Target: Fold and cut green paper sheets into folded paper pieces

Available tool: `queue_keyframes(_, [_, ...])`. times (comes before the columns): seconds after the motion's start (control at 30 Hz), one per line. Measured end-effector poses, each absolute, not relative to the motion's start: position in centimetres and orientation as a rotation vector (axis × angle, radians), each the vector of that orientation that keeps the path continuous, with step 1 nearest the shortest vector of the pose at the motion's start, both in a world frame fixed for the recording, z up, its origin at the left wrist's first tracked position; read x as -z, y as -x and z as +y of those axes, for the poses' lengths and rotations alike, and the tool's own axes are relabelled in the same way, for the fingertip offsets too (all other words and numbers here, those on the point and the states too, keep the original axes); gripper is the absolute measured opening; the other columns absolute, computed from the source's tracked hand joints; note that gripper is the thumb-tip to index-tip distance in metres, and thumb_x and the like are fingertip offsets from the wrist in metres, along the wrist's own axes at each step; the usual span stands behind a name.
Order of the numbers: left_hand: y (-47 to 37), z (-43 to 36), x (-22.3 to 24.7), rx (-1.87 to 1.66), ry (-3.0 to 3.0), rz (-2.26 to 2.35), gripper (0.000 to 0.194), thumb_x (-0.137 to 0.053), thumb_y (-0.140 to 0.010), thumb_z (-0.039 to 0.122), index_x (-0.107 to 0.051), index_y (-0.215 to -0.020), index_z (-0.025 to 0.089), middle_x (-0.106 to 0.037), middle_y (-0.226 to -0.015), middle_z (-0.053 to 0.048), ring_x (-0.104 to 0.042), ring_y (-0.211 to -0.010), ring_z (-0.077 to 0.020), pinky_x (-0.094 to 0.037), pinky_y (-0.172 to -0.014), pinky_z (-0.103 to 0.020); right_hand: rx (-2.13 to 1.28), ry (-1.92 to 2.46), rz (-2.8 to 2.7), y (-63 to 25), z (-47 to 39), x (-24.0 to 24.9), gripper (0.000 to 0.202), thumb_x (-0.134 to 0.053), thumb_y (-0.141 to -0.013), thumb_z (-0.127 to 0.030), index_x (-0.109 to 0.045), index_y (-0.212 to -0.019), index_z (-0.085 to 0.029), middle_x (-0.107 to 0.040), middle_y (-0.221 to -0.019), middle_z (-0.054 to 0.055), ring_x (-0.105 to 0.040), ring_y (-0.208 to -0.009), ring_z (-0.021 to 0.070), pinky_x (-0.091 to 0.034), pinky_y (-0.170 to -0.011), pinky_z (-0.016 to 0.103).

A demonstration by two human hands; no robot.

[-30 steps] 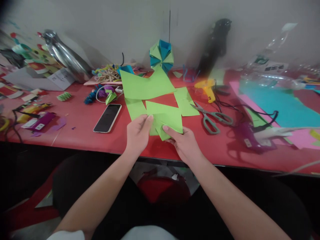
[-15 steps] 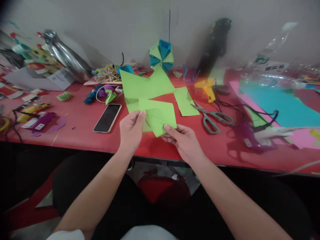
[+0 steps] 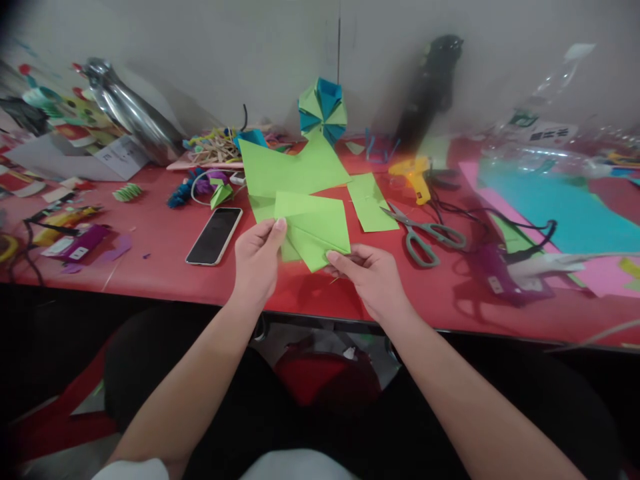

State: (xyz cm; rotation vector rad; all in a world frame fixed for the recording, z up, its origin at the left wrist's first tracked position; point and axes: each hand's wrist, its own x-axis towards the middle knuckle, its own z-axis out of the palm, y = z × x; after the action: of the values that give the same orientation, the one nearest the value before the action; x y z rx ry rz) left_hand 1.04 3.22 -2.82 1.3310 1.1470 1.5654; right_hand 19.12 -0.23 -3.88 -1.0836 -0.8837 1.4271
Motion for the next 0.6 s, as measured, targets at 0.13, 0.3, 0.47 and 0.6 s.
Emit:
queue_keyframes(0.13, [-1.3,3.2,3.1,-1.588,-1.311,1.172,0.042,-0.067,-0.091,0.048,-0.055,-0.063,0.019,-0.05,-0.063,0.001,-0.047,-0.062,-0.0123,-0.037,-0.054,-0.025,-1.366,1.101,-0.911,-19.0,-0.2,4.1,0.025,-0.09,-0.069,-0.037,-0.075,-0.08,-0.02,-0.074,-0.073,0.002,-0.071,-0.07,0.0165,-0.06,-0.074,0.033])
queue_keyframes(0.3, [-2.0,2.9,3.6,-1.623,-1.271,1.177,0.041,-0.066,-0.093,0.045,-0.053,-0.064,0.019,-0.044,-0.062,0.002,-0.039,-0.058,-0.0102,-0.035,-0.054,-0.024,-1.433,1.091,-0.933,-18.4,-0.7,4.7,0.025,-0.088,-0.071,-0.04,-0.072,-0.069,-0.021,-0.074,-0.073,0.002,-0.071,-0.076,0.018,-0.059,-0.083,0.037])
queue_keyframes(0.47, [-2.1,2.8,3.7,-1.616,-1.246,1.157,0.04,-0.066,-0.092,0.047,-0.054,-0.065,0.019,-0.046,-0.064,0.002,-0.044,-0.062,-0.0113,-0.036,-0.055,-0.024,-1.481,1.113,-0.992,-17.9,-1.0,4.9,0.028,-0.085,-0.076,-0.044,-0.073,-0.068,-0.02,-0.075,-0.072,0.004,-0.072,-0.078,0.019,-0.057,-0.087,0.037])
queue_keyframes(0.6, [-2.0,3.0,3.8,-1.591,-1.208,1.133,0.035,-0.064,-0.093,0.047,-0.059,-0.072,0.02,-0.049,-0.064,0.002,-0.044,-0.06,-0.0111,-0.036,-0.054,-0.024,-1.399,1.194,-1.094,-18.0,-1.1,4.5,0.031,-0.083,-0.076,-0.049,-0.074,-0.071,-0.02,-0.077,-0.074,0.005,-0.074,-0.077,0.0202,-0.058,-0.082,0.036])
